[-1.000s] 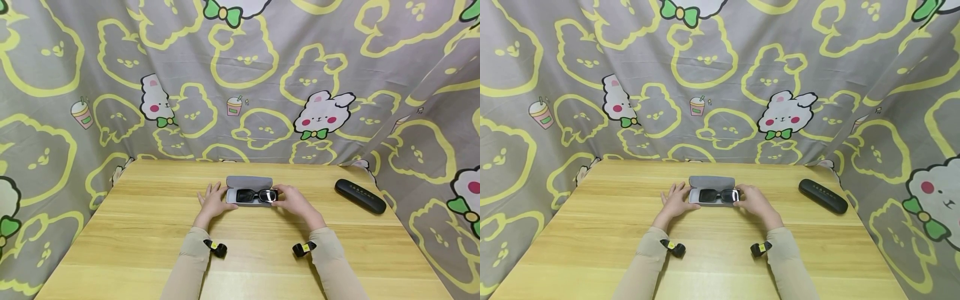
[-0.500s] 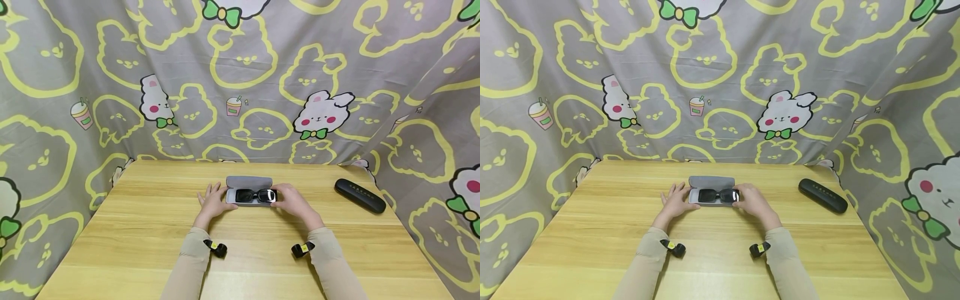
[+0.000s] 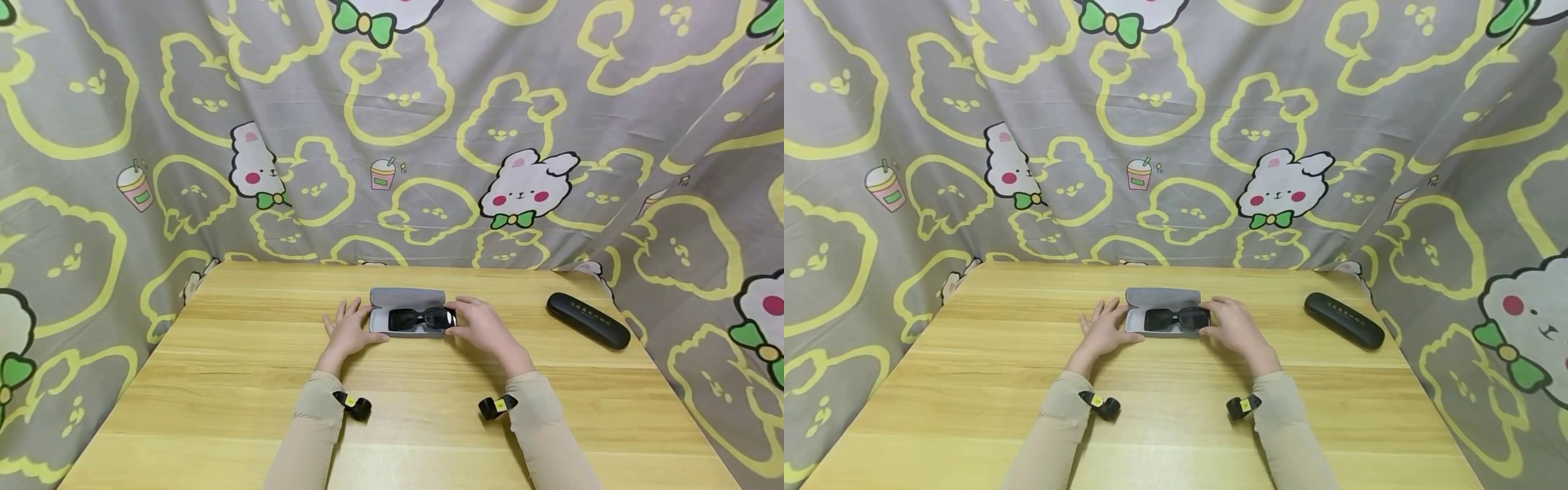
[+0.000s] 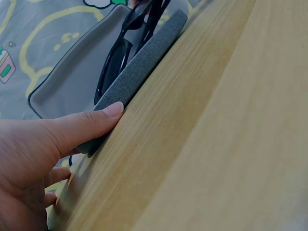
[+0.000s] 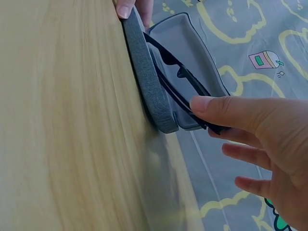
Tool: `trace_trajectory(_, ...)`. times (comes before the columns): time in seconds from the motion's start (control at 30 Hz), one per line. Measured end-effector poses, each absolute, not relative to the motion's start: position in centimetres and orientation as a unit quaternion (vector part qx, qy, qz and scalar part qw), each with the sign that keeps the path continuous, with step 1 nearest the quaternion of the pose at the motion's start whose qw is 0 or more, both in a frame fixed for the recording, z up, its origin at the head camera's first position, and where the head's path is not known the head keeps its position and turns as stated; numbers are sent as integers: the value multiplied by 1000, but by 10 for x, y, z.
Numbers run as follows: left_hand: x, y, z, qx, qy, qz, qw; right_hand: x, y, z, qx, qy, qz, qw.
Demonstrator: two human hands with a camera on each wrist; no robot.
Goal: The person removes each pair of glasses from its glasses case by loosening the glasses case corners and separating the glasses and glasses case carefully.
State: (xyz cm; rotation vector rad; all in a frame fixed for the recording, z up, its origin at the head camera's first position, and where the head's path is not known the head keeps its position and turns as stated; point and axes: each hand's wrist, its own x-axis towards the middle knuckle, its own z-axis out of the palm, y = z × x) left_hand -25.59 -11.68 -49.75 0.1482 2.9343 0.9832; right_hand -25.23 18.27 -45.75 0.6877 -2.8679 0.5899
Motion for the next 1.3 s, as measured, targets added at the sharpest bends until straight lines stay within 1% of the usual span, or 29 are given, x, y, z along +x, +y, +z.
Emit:
trace_trajectory(0.2, -256, -117, -499, 48, 947, 318, 22, -251, 186, -456, 235, -948, 203, 69)
trace_trajectory(0.43, -257, -117, -499, 46, 946, 319, 24, -252, 190, -451, 229, -947, 220, 53)
trace_trajectory(0.67, -257, -117, -498, 48, 946, 320, 21, -254, 192, -450, 242, -938, 239, 63)
trace_trajectory(0.97, -258, -118, -499, 52, 946, 321, 17, -256, 193, -450, 242, -929, 275, 51)
trace_trajectory(1.3, -259, -118, -500, 51, 948, 315, 14, -255, 193, -449, 249, -922, 291, 55)
